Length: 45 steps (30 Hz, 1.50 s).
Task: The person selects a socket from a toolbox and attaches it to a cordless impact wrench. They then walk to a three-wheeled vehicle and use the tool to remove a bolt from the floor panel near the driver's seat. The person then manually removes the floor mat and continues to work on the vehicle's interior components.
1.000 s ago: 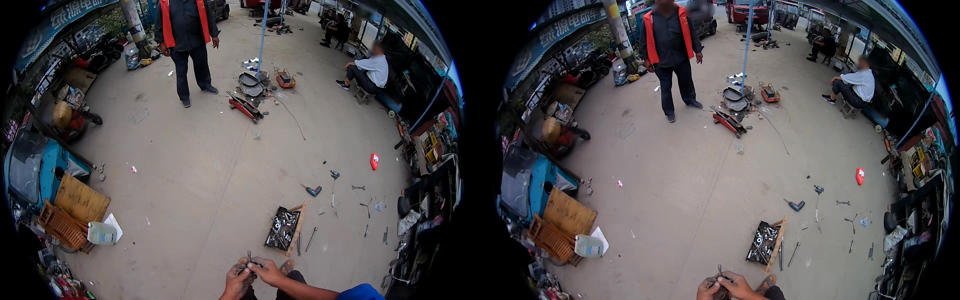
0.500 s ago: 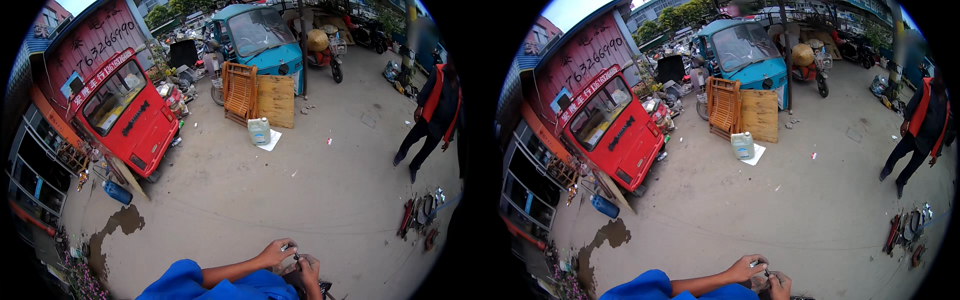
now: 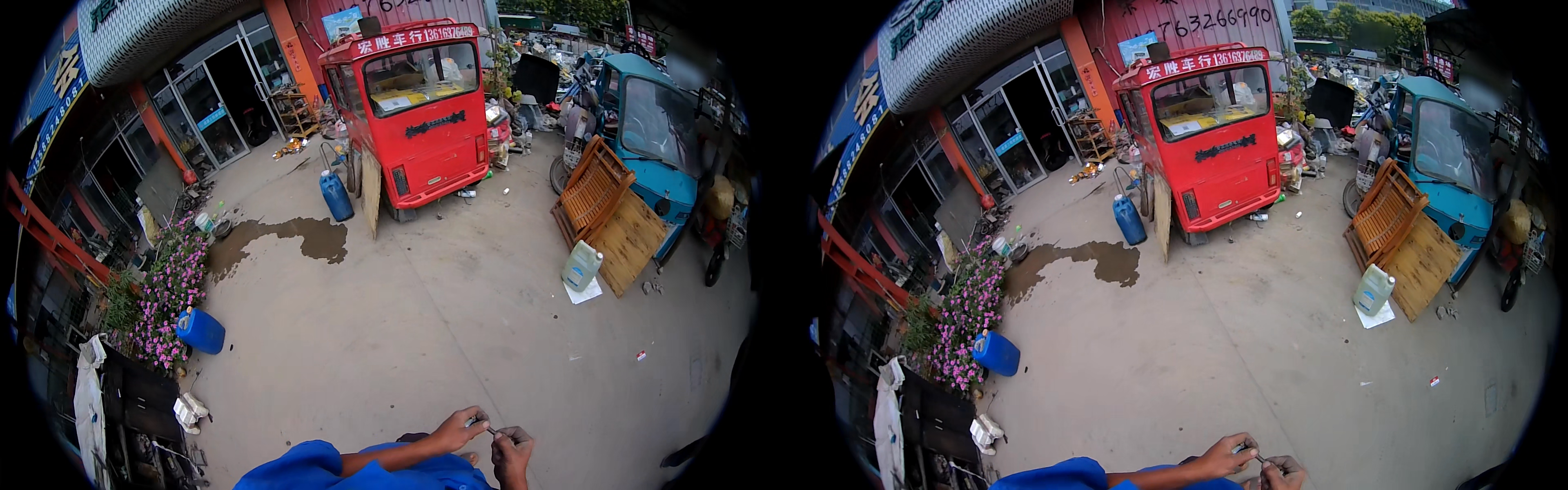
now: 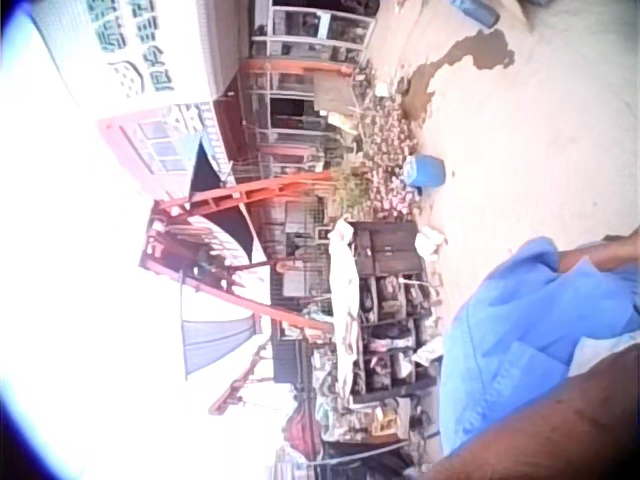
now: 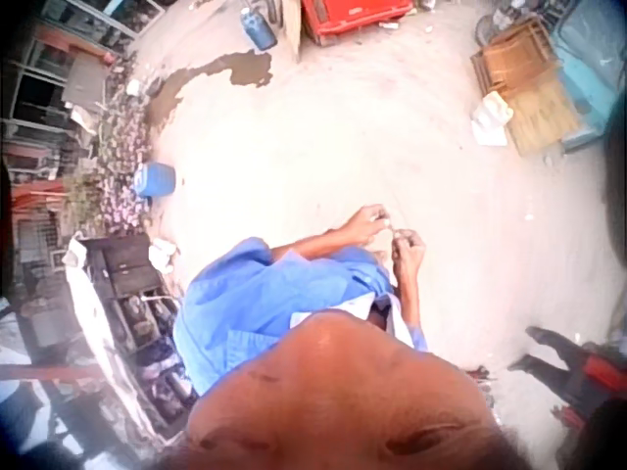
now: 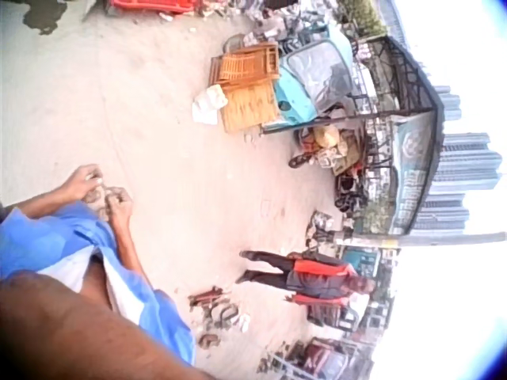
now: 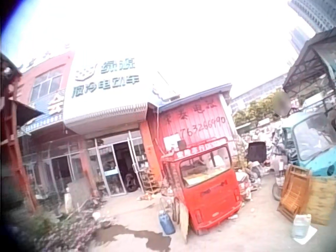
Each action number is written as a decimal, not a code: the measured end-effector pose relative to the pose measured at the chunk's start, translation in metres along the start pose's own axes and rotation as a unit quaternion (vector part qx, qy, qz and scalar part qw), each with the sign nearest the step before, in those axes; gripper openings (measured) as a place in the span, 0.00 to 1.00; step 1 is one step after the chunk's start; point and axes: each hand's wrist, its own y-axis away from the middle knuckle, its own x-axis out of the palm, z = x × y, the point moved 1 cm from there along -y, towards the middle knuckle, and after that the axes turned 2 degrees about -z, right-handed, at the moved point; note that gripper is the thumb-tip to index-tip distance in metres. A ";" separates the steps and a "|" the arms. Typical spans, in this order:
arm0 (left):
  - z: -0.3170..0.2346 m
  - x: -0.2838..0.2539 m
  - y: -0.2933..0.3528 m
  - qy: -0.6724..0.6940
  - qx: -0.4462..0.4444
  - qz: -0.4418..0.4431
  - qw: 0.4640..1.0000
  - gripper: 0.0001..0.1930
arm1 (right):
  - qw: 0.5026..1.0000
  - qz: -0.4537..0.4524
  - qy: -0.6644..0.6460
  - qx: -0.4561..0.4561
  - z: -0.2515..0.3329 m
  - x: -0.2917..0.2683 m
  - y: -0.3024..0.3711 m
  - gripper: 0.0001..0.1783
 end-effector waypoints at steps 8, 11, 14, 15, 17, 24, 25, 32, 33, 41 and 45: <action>0.011 -0.007 0.019 0.046 -0.042 -0.040 0.997 0.13 | 0.997 0.031 0.070 0.017 0.002 0.014 0.004 0.06; 0.013 -0.005 0.020 0.048 -0.027 -0.037 0.998 0.12 | 0.996 0.030 0.079 0.024 0.003 0.010 0.004 0.06; 0.003 -0.002 0.020 0.025 -0.015 -0.029 0.999 0.13 | 0.998 0.028 0.058 0.024 0.004 0.005 0.004 0.06; 0.001 -0.001 0.019 0.016 -0.010 -0.025 0.999 0.13 | 0.998 0.027 0.050 0.022 0.006 0.004 0.005 0.06; -0.002 0.001 0.019 0.006 0.009 -0.025 1.000 0.12 | 0.999 0.025 0.036 0.018 0.008 0.004 0.006 0.06; -0.001 0.003 0.015 -0.024 0.106 -0.026 0.994 0.12 | 0.999 0.015 0.031 0.020 0.009 0.005 0.008 0.05; 0.003 0.003 0.013 -0.030 0.130 -0.027 0.991 0.12 | 0.999 0.014 0.028 0.023 0.010 0.005 0.008 0.06; -0.001 0.001 0.010 -0.066 0.152 -0.036 0.986 0.12 | 0.999 0.027 0.017 0.033 0.020 0.009 0.010 0.08; -0.009 0.000 0.012 -0.059 0.131 -0.028 0.989 0.12 | 0.999 0.032 0.016 0.035 0.021 0.009 0.010 0.08; -0.007 -0.003 0.009 -0.032 0.116 -0.011 0.993 0.11 | 0.996 0.069 0.050 0.035 0.025 0.011 0.007 0.07; -0.004 -0.003 0.007 -0.035 0.151 -0.024 0.988 0.11 | 0.994 0.072 0.065 0.051 0.023 0.008 0.007 0.08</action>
